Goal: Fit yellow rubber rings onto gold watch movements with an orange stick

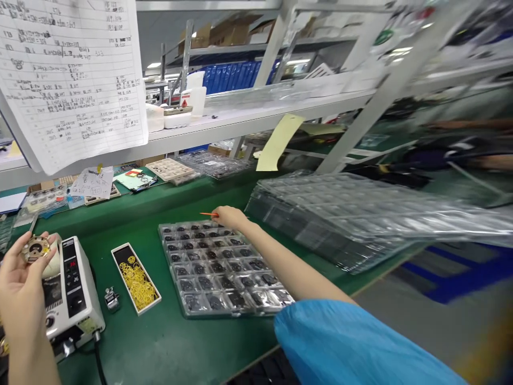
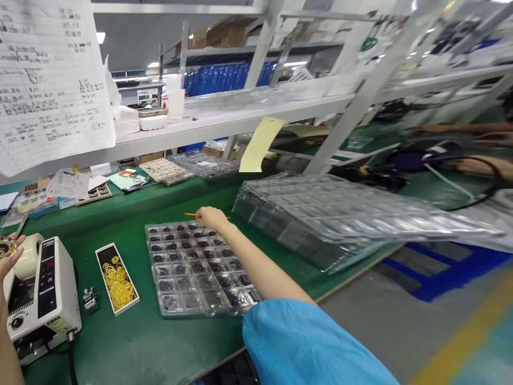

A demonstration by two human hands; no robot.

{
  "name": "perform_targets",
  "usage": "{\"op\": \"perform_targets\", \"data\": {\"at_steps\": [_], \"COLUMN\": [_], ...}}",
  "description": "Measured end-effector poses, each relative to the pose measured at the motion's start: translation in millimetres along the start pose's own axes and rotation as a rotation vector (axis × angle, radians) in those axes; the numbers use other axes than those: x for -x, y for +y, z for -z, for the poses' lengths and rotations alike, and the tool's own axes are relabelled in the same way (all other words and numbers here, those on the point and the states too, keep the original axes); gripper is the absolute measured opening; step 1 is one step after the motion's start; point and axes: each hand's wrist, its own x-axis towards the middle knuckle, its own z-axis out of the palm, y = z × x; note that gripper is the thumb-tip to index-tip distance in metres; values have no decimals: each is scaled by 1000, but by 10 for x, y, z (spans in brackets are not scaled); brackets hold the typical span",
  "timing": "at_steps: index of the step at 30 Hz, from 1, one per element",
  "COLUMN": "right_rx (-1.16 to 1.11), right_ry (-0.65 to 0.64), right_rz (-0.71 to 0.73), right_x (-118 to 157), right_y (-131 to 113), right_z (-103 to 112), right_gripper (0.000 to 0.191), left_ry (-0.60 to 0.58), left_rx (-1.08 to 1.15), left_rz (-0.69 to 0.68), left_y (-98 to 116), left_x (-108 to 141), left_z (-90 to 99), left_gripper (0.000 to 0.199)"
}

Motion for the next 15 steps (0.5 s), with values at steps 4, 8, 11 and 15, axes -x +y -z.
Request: {"op": "perform_targets", "data": {"at_steps": [4, 8, 11, 15], "right_rx": [47, 62, 52, 25], "right_ry": [-60, -104, -115, -123], "right_rz": [-59, -48, -9, 14], "right_x": [8, -12, 60, 409], "right_y": [250, 314, 347, 507], "right_z": [-8, 24, 54, -44], "right_gripper": [28, 28, 26, 23], "left_ry": [-26, -42, -59, -29], "left_rx": [3, -51, -57, -93], "left_rz": [25, 72, 82, 89], "left_y": [-28, -107, -120, -56], "left_x": [-8, -26, -25, 10], "left_z": [-3, -20, -24, -44], "left_gripper": [45, 48, 47, 45]}}
